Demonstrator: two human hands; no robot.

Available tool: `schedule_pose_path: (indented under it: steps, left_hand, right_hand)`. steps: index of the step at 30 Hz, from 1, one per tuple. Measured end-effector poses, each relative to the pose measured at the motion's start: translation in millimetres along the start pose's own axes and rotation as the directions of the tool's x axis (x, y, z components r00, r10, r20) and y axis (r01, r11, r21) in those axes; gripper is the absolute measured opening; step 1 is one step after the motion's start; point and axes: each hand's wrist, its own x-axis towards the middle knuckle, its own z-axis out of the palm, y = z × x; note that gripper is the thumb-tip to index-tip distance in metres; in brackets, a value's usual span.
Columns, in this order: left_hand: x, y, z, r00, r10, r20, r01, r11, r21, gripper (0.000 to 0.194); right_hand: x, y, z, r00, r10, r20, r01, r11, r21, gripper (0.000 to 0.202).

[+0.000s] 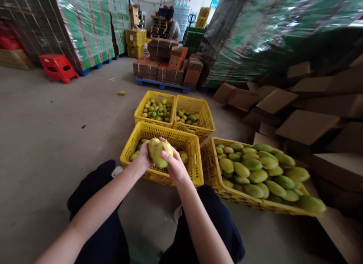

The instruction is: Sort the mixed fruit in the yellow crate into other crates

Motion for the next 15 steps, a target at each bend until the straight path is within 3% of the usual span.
schedule_pose_path:
  steps: [3, 5, 8, 12, 15]
  left_hand:
    - [-2, 4, 3.1, 0.998, 0.029, -0.047, -0.036, 0.986, -0.164, 0.027]
    - [-8, 10, 7.2, 0.996, 0.034, -0.086, -0.056, 0.962, -0.268, 0.030]
    - [-20, 21, 13.1, 0.990, 0.034, -0.139, -0.083, 0.928, -0.362, 0.034]
    - [-34, 29, 17.0, 0.971, 0.220, -0.099, -0.235, 0.953, -0.190, 0.033]
    - [-38, 29, 18.4, 0.930, 0.367, -0.023, -0.367, 0.930, -0.015, 0.031]
  right_hand:
    - [-4, -18, -5, 0.988, -0.154, -0.002, 0.150, 0.967, -0.207, 0.043]
    - [-7, -30, -11, 0.951, -0.306, -0.041, 0.268, 0.884, -0.383, 0.041]
    - [-9, -38, -17, 0.919, -0.382, -0.103, 0.285, 0.820, -0.496, 0.044]
    - [-8, -24, -10, 0.942, -0.263, -0.209, 0.166, 0.905, -0.391, 0.039]
    - [-6, -12, 0, 0.929, -0.293, -0.224, 0.197, 0.908, -0.369, 0.042]
